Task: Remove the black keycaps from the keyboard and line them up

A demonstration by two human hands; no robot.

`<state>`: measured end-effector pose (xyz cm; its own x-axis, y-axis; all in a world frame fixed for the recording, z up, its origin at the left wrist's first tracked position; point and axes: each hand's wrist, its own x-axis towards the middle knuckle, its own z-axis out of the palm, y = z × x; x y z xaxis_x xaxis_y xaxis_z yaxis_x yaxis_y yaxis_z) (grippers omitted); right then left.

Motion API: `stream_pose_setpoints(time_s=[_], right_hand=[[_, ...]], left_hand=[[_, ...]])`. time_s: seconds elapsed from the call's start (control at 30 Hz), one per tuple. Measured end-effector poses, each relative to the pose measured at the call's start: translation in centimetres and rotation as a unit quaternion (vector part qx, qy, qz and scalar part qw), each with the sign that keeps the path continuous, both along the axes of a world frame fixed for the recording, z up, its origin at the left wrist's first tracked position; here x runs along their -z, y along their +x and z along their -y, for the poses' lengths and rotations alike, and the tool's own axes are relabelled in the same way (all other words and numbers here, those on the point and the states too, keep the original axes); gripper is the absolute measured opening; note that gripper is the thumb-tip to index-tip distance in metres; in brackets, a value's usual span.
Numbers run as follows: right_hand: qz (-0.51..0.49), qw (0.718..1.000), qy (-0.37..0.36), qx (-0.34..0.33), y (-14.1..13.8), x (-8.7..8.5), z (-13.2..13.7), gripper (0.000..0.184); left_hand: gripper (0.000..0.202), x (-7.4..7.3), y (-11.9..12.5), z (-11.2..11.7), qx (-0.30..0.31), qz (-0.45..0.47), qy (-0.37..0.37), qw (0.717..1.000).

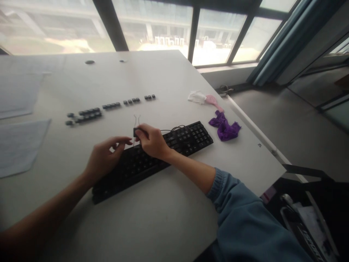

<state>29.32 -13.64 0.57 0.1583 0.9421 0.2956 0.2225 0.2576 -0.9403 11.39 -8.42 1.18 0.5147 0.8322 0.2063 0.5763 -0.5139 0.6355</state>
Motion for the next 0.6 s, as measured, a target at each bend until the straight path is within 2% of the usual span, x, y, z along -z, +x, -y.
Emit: stream_pose_setpoints(time_s=[0.47, 0.6], right_hand=[[0.086, 0.991, -0.001, -0.107, -0.33, -0.33, 0.34, 0.018], [0.121, 0.982, 0.033, -0.142, -0.45, -0.24, 0.39, 0.015]], left_hand=[[0.029, 0.62, -0.33, -0.35, -0.005, -0.006, 0.040, 0.999], [0.028, 0.76, -0.33, -0.44, 0.010, -0.007, 0.040, 0.999]])
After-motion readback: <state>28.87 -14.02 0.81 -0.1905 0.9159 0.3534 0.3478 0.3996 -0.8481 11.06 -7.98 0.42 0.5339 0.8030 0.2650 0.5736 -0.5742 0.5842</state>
